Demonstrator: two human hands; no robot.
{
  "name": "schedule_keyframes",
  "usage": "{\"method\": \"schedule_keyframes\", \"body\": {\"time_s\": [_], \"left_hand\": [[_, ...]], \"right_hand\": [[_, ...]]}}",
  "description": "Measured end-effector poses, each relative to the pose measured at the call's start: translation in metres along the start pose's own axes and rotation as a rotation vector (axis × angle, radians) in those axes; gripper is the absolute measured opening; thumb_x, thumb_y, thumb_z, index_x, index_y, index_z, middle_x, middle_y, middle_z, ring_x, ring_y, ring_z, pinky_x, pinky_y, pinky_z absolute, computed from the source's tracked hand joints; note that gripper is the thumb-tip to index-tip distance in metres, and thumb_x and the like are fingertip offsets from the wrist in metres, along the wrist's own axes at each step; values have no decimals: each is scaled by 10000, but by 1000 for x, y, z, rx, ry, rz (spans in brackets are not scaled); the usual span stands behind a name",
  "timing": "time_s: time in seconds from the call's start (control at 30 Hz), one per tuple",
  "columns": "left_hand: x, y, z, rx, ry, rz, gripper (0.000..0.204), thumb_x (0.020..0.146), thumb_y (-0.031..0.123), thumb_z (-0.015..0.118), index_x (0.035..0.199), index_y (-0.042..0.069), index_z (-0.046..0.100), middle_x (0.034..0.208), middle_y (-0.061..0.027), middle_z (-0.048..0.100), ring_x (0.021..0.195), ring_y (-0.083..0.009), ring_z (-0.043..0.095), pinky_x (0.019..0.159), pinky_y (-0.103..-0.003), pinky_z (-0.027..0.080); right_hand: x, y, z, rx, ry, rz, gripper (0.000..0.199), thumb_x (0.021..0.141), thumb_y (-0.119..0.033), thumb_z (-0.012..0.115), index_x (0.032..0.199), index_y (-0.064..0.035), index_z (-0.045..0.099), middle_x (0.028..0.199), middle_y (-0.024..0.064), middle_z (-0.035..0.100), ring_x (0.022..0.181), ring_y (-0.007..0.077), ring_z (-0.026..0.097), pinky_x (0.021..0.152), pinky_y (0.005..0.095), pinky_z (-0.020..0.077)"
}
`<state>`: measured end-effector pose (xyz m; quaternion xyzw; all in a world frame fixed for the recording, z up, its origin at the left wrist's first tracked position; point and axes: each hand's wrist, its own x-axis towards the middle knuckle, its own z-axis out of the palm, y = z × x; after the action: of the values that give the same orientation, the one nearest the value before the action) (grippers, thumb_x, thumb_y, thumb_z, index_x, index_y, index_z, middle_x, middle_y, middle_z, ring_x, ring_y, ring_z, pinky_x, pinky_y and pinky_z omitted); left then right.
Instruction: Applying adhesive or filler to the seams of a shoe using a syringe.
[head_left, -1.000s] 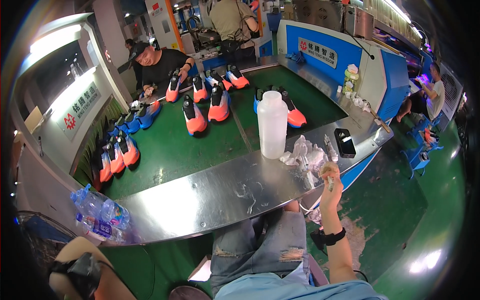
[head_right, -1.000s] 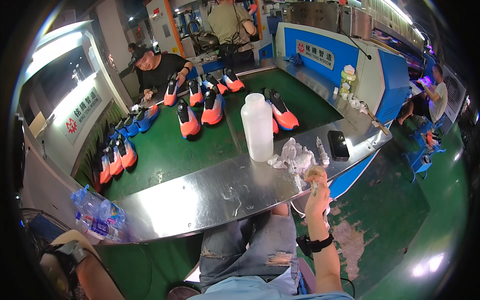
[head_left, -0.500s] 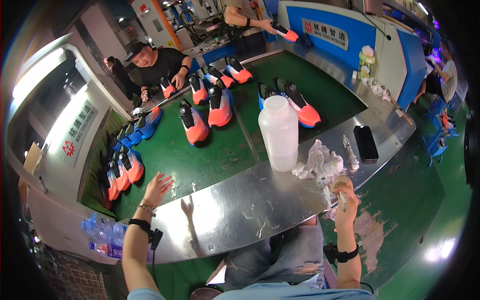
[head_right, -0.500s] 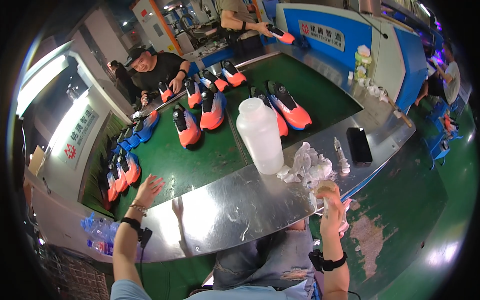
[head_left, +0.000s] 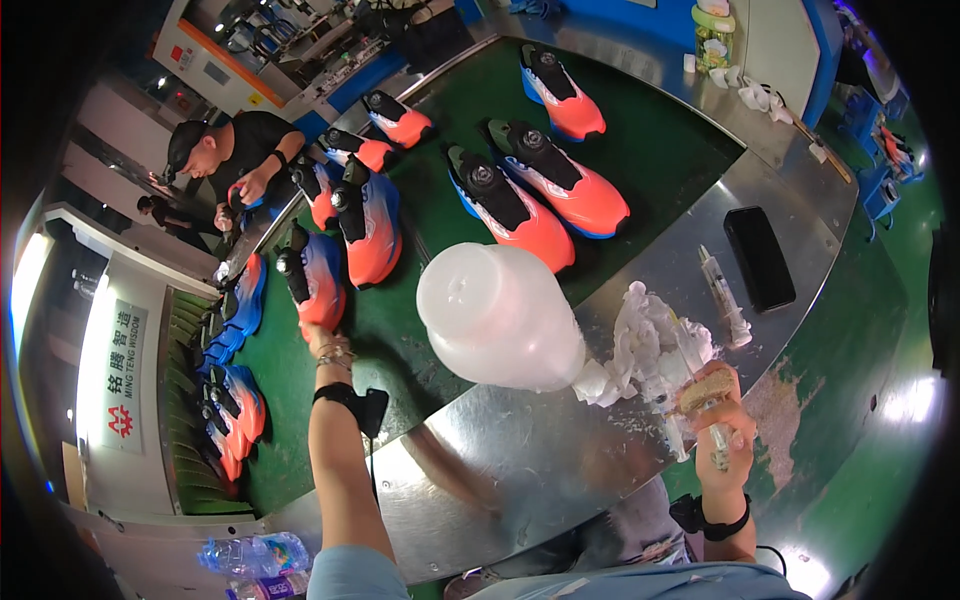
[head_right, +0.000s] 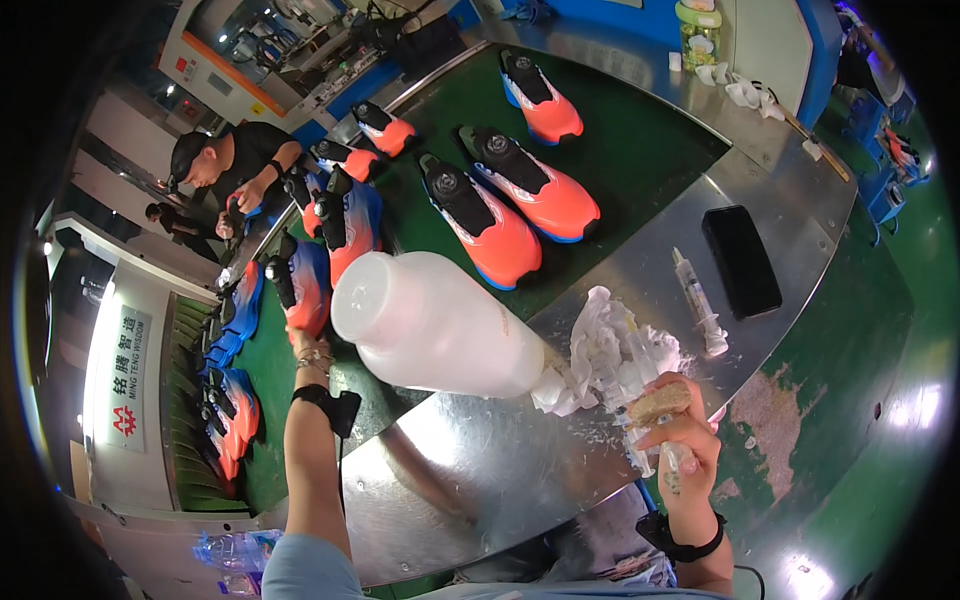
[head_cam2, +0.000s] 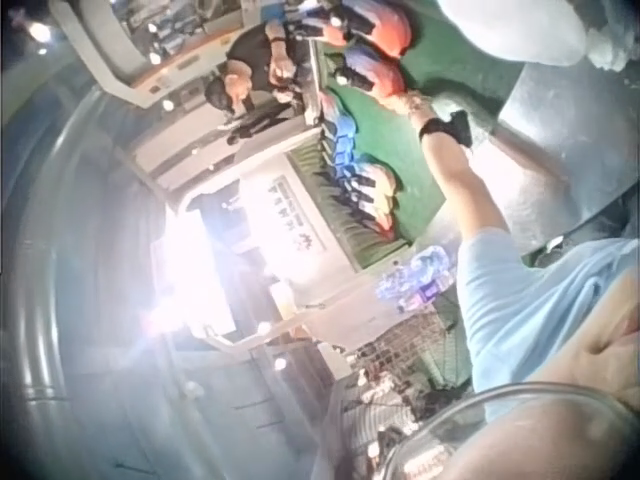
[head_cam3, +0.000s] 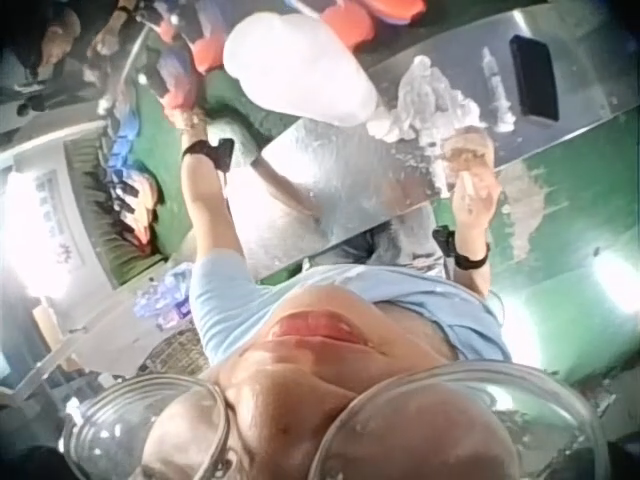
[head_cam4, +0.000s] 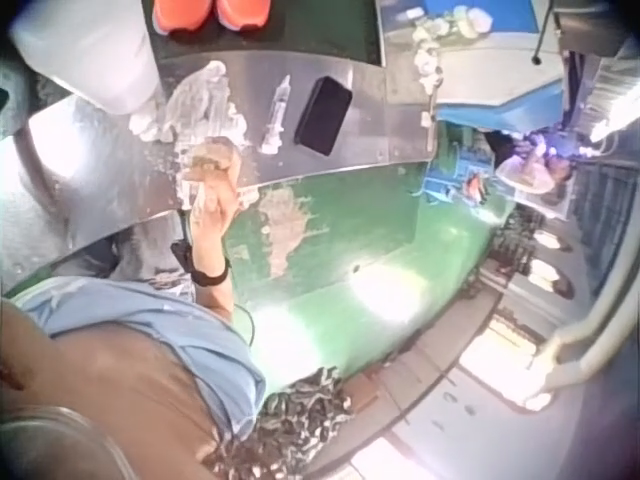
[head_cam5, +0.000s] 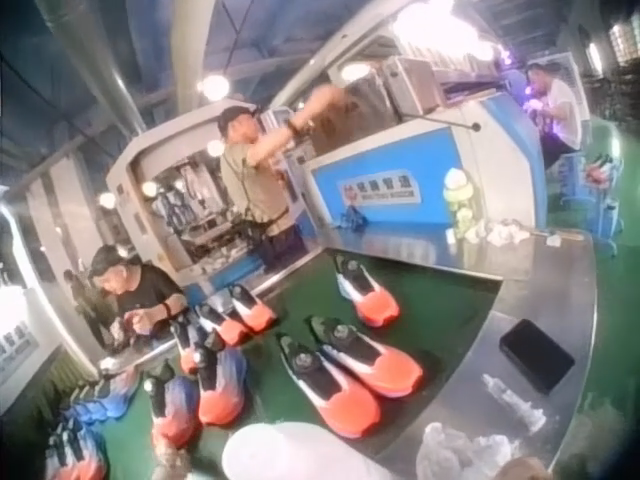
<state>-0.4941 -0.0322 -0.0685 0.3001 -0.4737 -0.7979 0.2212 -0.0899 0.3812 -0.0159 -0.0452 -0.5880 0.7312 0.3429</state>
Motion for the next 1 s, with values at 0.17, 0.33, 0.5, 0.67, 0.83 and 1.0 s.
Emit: {"method": "schedule_keyframes", "body": {"time_s": [0.17,0.33,0.5,0.67,0.83,1.0], "left_hand": [[-3,42,-51,123,3,59,576,825,374,619,1197,-29,444,1208,-180,495,1069,-287,524,890,-411,486],[-40,68,-150,235,-111,47,578,829,356,618,1188,-62,441,1226,-186,477,1087,-278,511,889,-415,487],[-192,127,-268,228,-134,-42,550,824,307,636,1230,-9,440,1287,-130,439,1149,-232,467,962,-335,423],[-346,161,-370,296,-40,-52,471,873,238,567,1283,67,412,1274,-78,455,1147,-206,462,985,-302,392],[-403,168,-415,398,-91,-100,455,904,292,522,1225,-20,441,1223,-122,494,1071,-197,512,895,-314,433],[-352,166,-407,442,0,197,451,923,252,488,1238,-61,407,1180,-153,502,1089,-251,499,870,-351,451]], "right_hand": [[-2,-19,5,14,-110,9,571,863,-511,420,713,-5,639,1033,204,490,939,296,510,810,391,413],[3,-8,-2,-102,-142,-42,538,857,-477,401,760,-5,641,931,192,575,1055,313,435,887,429,334],[-13,-10,-12,-177,-222,-124,492,864,-419,408,771,10,631,999,182,545,1051,300,445,878,405,342],[-33,-8,2,-227,-132,-76,419,870,-340,429,808,16,639,1114,189,494,1056,273,463,912,372,336],[-49,-9,1,-340,-170,-56,364,864,-280,435,823,13,646,1162,186,478,1074,276,459,931,376,327],[-68,-24,5,-587,-92,53,367,894,-218,340,862,69,567,1078,177,505,1006,272,487,922,343,345]]}}
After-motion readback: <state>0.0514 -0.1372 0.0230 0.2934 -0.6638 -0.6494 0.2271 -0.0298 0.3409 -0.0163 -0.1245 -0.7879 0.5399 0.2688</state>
